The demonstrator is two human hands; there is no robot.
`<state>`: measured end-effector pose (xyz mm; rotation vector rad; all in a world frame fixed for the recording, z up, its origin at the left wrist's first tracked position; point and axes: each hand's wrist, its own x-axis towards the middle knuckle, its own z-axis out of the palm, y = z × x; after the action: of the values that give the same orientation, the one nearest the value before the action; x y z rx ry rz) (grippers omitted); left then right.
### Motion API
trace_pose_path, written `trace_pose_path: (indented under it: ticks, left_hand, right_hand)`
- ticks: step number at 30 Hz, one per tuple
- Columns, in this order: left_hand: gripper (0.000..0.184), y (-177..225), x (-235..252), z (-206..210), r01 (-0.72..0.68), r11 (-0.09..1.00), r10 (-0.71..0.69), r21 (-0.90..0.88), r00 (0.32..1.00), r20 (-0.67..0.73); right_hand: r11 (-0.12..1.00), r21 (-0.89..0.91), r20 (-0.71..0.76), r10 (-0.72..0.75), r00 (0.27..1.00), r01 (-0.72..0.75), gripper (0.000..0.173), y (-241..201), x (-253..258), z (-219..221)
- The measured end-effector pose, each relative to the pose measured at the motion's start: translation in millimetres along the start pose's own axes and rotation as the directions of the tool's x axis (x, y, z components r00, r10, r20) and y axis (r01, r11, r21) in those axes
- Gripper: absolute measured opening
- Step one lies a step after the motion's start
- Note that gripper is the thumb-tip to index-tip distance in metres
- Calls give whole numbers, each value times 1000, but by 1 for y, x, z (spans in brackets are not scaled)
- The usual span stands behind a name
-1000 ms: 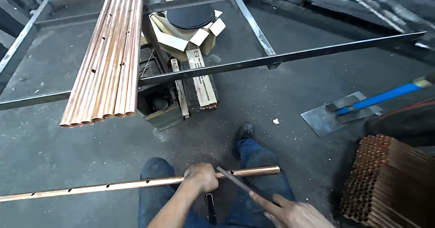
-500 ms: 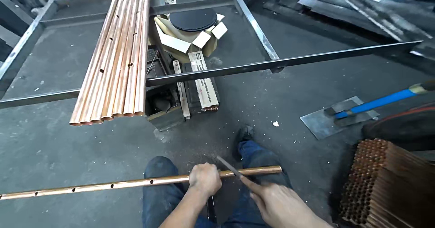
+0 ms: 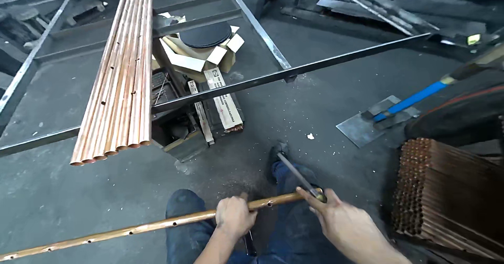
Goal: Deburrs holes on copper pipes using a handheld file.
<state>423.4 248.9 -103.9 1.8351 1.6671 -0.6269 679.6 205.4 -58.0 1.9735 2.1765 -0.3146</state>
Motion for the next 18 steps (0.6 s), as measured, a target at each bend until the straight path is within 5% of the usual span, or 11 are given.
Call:
trace_pose_path:
  ticks: [6, 9, 18]
  left_hand:
    - [55, 11, -6, 17, -5, 1000, 4, -3, 984, -176]
    - [77, 10, -8, 28, -80, 997, 78, 8, 942, -326]
    - [88, 35, -10, 6, -94, 991, 80, -98, 987, -139]
  right_hand:
    - [988, -154, -59, -36, 998, 27, 34, -2, 15, 10]
    - [987, -156, -103, -56, 993, 40, 24, 3, 12, 9]
    - [993, -114, -108, -42, 993, 29, 18, 19, 10, 8]
